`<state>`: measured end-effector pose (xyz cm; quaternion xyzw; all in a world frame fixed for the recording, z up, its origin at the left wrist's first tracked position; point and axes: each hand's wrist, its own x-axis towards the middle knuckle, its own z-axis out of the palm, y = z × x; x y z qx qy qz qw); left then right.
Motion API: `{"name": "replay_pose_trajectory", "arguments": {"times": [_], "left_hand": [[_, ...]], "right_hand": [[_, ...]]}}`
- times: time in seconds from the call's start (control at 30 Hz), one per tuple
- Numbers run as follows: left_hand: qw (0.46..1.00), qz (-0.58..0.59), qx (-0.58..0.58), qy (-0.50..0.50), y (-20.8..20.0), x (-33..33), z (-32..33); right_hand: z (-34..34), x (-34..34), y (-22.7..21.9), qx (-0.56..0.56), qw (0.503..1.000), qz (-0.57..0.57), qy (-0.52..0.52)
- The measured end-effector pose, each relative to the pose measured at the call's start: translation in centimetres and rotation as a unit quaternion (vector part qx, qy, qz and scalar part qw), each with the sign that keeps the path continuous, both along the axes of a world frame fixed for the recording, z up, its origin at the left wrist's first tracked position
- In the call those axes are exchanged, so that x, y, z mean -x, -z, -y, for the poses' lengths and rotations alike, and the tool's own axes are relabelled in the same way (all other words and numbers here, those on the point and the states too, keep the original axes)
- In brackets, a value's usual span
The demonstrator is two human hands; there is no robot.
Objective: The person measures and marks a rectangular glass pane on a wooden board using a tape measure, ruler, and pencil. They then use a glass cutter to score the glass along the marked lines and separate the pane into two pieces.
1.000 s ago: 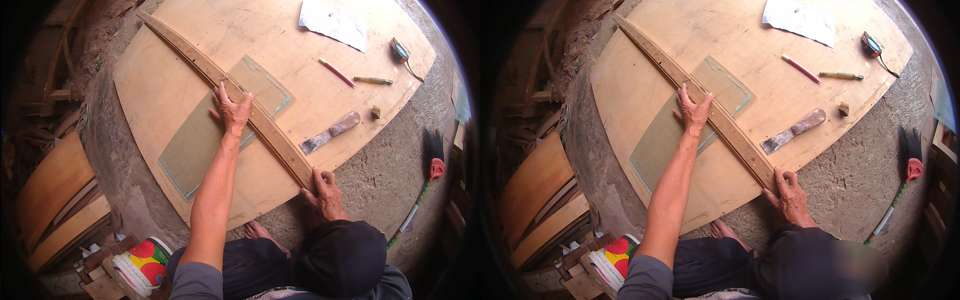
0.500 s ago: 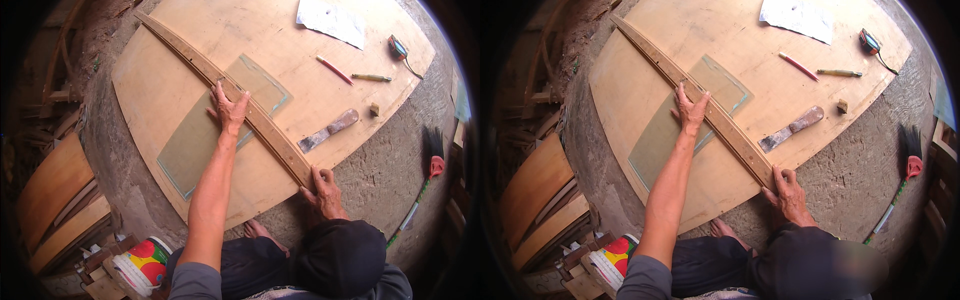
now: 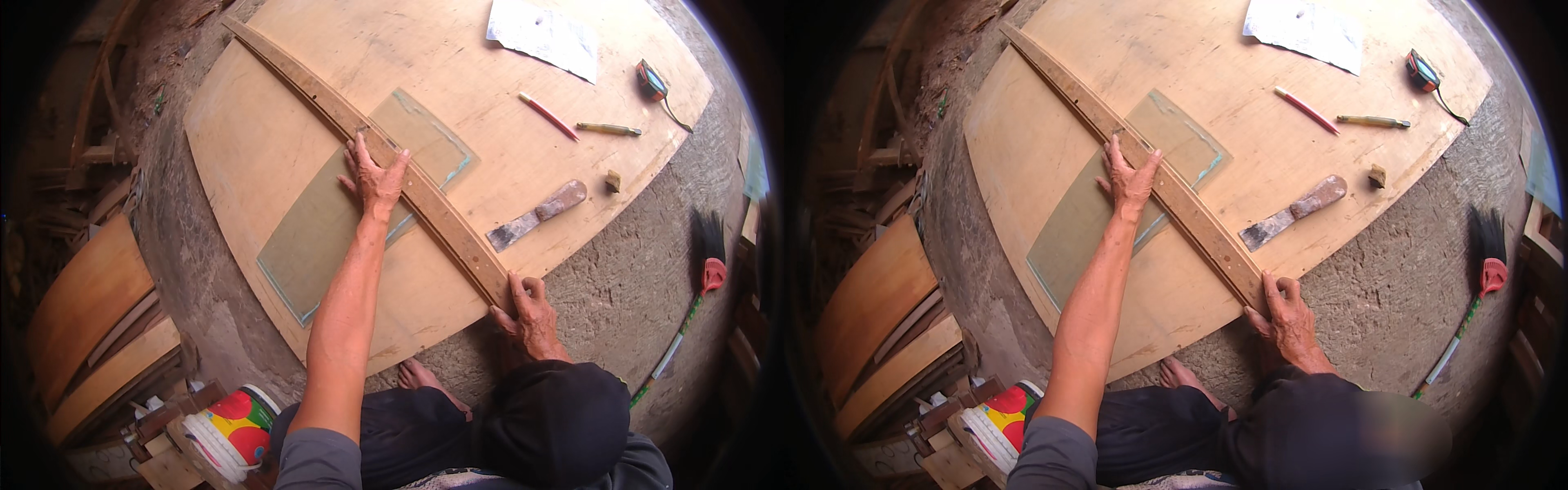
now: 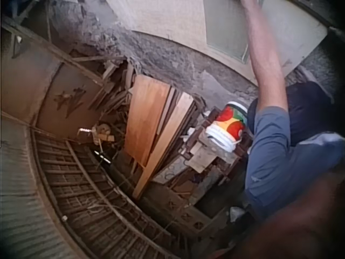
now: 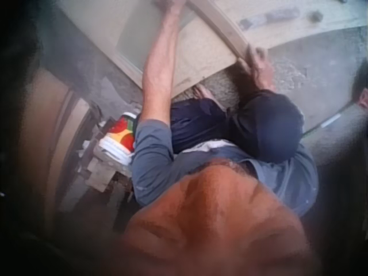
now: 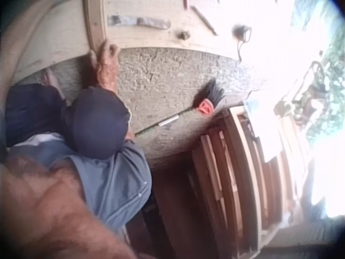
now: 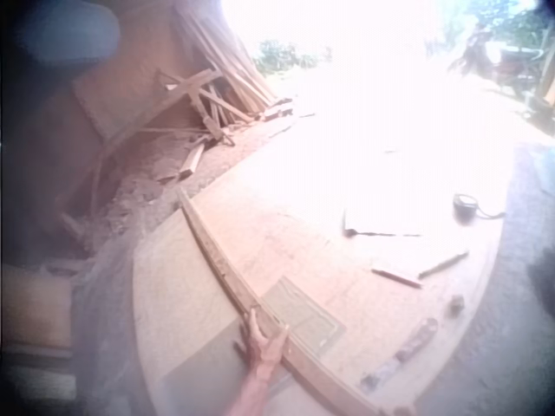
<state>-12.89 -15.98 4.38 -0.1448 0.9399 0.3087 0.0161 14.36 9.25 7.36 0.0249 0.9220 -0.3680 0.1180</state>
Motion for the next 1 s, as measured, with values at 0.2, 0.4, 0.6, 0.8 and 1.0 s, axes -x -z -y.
{"name": "replay_pose_trajectory", "arguments": {"times": [0.2, 0.4, 0.6, 0.8, 1.0], "left_hand": [[1.000, -0.006, 0.001, 0.005, -0.01, -0.02, 0.05], [1.000, -0.008, -0.002, 0.005, -0.09, -0.16, -0.01], [1.000, -0.005, -0.004, 0.000, -0.10, -0.12, -0.10], [1.000, -0.010, -0.003, 0.002, -0.16, -0.10, -0.14], [1.000, -0.007, -0.002, 0.003, -0.26, -0.10, -0.17]], "right_hand": [[-0.13, 0.13, 0.06, 0.010, 1.000, 0.002, 0.000], [0.00, 0.05, 0.32, -0.003, 1.000, -0.001, -0.001], [0.04, -0.08, 0.32, -0.004, 1.000, -0.006, 0.001], [0.06, -0.08, 0.47, -0.015, 0.999, -0.032, -0.004], [0.17, -0.19, 0.56, -0.018, 0.999, -0.028, 0.001]]}}
